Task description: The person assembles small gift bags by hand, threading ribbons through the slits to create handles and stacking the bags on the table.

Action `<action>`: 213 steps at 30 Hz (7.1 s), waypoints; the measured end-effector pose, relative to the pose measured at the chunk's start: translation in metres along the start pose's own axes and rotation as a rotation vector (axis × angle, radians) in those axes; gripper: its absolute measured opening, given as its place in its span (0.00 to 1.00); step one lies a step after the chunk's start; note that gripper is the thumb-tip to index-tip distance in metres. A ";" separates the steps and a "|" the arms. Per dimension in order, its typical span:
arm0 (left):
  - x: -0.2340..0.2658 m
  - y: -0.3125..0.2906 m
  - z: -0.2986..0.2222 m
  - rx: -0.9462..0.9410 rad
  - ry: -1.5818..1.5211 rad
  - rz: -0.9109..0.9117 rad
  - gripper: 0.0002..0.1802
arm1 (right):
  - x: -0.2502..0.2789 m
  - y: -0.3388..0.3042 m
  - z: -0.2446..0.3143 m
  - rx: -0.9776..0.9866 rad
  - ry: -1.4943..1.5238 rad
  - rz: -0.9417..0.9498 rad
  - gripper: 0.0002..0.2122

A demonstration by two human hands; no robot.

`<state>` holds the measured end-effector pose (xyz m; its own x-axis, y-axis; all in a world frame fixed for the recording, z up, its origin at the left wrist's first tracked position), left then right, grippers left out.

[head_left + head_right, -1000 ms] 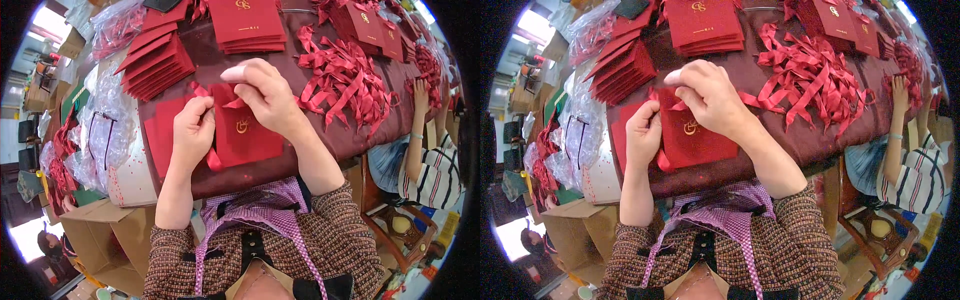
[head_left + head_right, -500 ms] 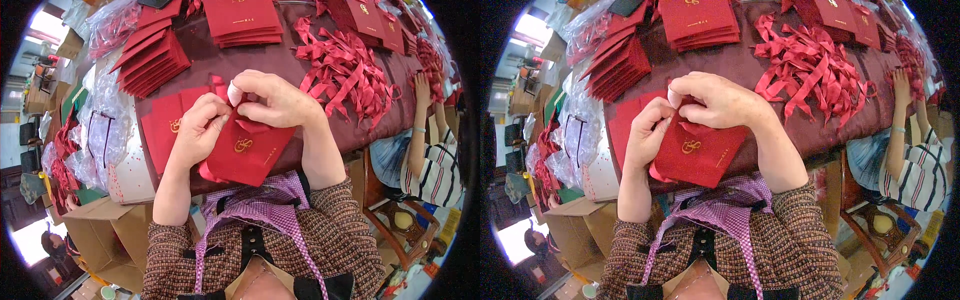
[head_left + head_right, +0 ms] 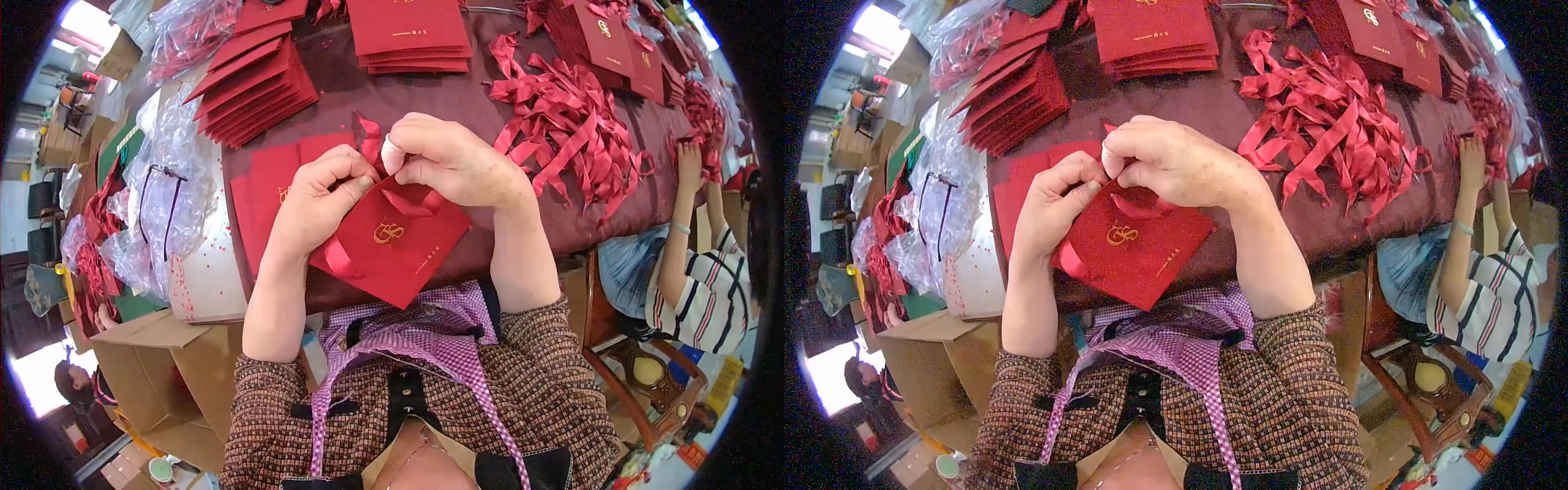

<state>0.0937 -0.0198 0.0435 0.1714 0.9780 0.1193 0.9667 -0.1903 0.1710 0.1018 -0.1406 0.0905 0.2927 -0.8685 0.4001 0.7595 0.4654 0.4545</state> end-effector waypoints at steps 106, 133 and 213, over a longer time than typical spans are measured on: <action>0.041 -0.009 -0.016 0.175 0.290 -0.165 0.18 | -0.032 -0.003 -0.030 -0.139 0.013 -0.168 0.06; 0.035 -0.016 -0.029 0.064 0.427 -0.351 0.12 | -0.029 -0.011 0.015 0.306 -0.278 -0.427 0.06; 0.116 -0.095 -0.032 0.085 0.136 -0.650 0.14 | -0.025 -0.031 0.086 0.143 -0.221 0.183 0.04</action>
<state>0.0159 0.1093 0.0721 -0.4711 0.8707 0.1415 0.8778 0.4469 0.1727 0.0209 -0.1193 0.1347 0.2714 -0.7172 0.6418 0.6122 0.6432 0.4599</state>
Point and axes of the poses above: each hand's wrist, its own y-axis towards the middle knuckle, its own x-axis out of the back of the hand, z = x × y, the point moved 9 cm from there along y, towards the middle knuckle, and after that the axes turned 14 degrees about -z, right-handed, at the moved point
